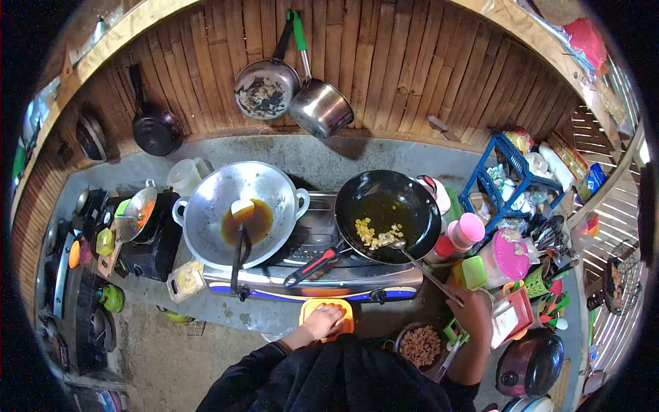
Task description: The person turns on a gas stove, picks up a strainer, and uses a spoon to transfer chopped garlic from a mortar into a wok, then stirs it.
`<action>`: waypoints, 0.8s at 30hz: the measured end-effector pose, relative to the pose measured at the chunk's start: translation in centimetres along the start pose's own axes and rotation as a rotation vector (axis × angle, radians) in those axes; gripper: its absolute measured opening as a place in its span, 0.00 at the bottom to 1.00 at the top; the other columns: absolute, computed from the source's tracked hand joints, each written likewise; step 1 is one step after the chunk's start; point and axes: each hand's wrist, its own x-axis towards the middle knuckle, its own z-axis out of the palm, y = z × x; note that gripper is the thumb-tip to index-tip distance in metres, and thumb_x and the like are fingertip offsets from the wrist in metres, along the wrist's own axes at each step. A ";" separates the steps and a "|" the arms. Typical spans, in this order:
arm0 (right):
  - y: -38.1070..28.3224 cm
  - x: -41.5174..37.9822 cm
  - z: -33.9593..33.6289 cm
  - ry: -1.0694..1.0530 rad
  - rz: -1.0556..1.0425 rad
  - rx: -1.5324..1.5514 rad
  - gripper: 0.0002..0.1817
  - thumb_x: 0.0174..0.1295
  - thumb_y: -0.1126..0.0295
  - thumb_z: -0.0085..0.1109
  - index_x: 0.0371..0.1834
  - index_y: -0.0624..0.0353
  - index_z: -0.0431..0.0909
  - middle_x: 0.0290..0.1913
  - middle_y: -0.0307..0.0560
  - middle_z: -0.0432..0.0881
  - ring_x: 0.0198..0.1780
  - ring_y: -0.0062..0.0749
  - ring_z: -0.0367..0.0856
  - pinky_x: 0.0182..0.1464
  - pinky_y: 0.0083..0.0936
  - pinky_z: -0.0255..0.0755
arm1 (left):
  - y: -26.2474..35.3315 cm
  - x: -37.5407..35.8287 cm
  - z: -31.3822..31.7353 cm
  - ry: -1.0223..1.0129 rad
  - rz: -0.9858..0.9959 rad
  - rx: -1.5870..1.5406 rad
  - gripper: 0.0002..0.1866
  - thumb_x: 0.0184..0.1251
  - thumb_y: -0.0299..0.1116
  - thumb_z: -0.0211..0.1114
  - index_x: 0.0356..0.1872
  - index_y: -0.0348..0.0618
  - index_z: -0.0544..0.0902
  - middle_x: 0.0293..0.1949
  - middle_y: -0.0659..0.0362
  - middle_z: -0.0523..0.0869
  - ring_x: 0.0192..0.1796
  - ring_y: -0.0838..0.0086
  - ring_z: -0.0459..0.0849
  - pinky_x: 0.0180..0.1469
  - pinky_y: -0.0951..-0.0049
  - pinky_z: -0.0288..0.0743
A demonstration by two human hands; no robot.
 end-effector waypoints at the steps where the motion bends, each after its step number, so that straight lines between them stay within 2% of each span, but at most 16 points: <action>1: 1.3 0.6 1.5 0.029 -0.042 0.039 0.18 0.53 0.75 0.57 0.50 0.58 0.77 0.41 0.60 0.81 0.44 0.56 0.79 0.46 0.39 0.72 | 0.1 0.1 -0.4 -0.044 -0.017 -0.029 0.14 0.62 0.42 0.57 0.41 0.43 0.78 0.41 0.55 0.80 0.47 0.62 0.78 0.50 0.62 0.68; 2: 2.2 1.2 2.8 0.058 -0.082 0.081 0.19 0.53 0.75 0.57 0.50 0.58 0.77 0.40 0.62 0.80 0.44 0.57 0.78 0.46 0.40 0.72 | 0.2 0.2 -0.7 -0.090 -0.033 -0.057 0.15 0.62 0.44 0.57 0.41 0.43 0.78 0.42 0.55 0.80 0.47 0.61 0.78 0.50 0.62 0.68; 3: 2.4 1.8 3.6 0.064 -0.068 0.145 0.19 0.53 0.74 0.58 0.51 0.59 0.76 0.40 0.57 0.82 0.42 0.48 0.82 0.46 0.33 0.73 | 0.1 0.1 -0.3 -0.026 -0.035 -0.075 0.16 0.61 0.45 0.57 0.39 0.42 0.79 0.41 0.54 0.81 0.46 0.60 0.79 0.49 0.61 0.69; 7: 2.8 4.8 6.7 0.065 -0.031 0.158 0.18 0.54 0.76 0.57 0.50 0.60 0.76 0.41 0.55 0.83 0.44 0.43 0.82 0.48 0.30 0.72 | 0.5 0.2 -0.2 -0.009 -0.060 -0.073 0.15 0.61 0.43 0.57 0.37 0.42 0.79 0.41 0.53 0.81 0.45 0.59 0.80 0.47 0.62 0.70; 9: 2.6 5.8 7.9 0.159 -0.052 0.415 0.18 0.55 0.76 0.56 0.51 0.61 0.76 0.41 0.55 0.83 0.44 0.40 0.82 0.48 0.29 0.72 | 0.6 0.5 -0.4 0.030 -0.040 -0.096 0.14 0.60 0.44 0.57 0.33 0.42 0.79 0.37 0.53 0.82 0.41 0.58 0.80 0.44 0.61 0.71; 10: 2.7 6.3 8.3 0.162 -0.058 0.417 0.18 0.55 0.76 0.56 0.51 0.61 0.76 0.41 0.55 0.83 0.44 0.40 0.82 0.48 0.29 0.72 | 0.7 0.7 -0.7 0.035 -0.040 -0.090 0.14 0.60 0.44 0.57 0.33 0.42 0.79 0.37 0.53 0.82 0.41 0.58 0.80 0.44 0.61 0.71; 12: 2.2 7.0 8.4 0.270 -0.161 0.381 0.18 0.56 0.76 0.56 0.52 0.59 0.75 0.38 0.62 0.81 0.41 0.51 0.82 0.43 0.31 0.73 | 1.2 1.1 -0.9 -0.024 -0.192 -0.229 0.14 0.58 0.45 0.58 0.27 0.44 0.78 0.29 0.52 0.82 0.36 0.56 0.81 0.41 0.59 0.73; 15: 0.4 7.1 6.8 0.256 -0.073 0.386 0.17 0.56 0.76 0.57 0.51 0.59 0.76 0.38 0.62 0.81 0.42 0.51 0.82 0.44 0.31 0.73 | 1.7 1.7 -0.3 0.070 -0.298 -0.316 0.17 0.58 0.47 0.58 0.22 0.44 0.77 0.23 0.52 0.81 0.32 0.54 0.81 0.38 0.57 0.73; 19: 0.5 7.3 7.0 0.253 -0.009 0.317 0.17 0.56 0.76 0.57 0.50 0.59 0.77 0.40 0.62 0.81 0.43 0.52 0.81 0.45 0.34 0.73 | 1.5 2.0 0.3 0.093 -0.327 -0.262 0.18 0.59 0.49 0.56 0.22 0.44 0.77 0.23 0.50 0.81 0.31 0.53 0.81 0.36 0.55 0.73; 22: 1.8 7.2 7.7 0.209 0.021 0.313 0.17 0.55 0.75 0.58 0.50 0.58 0.77 0.42 0.63 0.80 0.44 0.51 0.81 0.46 0.34 0.73 | 1.7 2.2 -0.2 0.021 -0.388 -0.229 0.19 0.60 0.49 0.55 0.22 0.44 0.78 0.25 0.50 0.82 0.31 0.54 0.81 0.36 0.56 0.73; 24: 2.6 6.4 7.7 0.221 -0.031 0.322 0.17 0.55 0.75 0.58 0.50 0.58 0.77 0.42 0.63 0.80 0.45 0.51 0.81 0.46 0.34 0.73 | 1.8 2.1 -0.2 0.067 -0.376 -0.190 0.17 0.60 0.47 0.55 0.22 0.43 0.77 0.25 0.50 0.82 0.31 0.54 0.81 0.35 0.56 0.73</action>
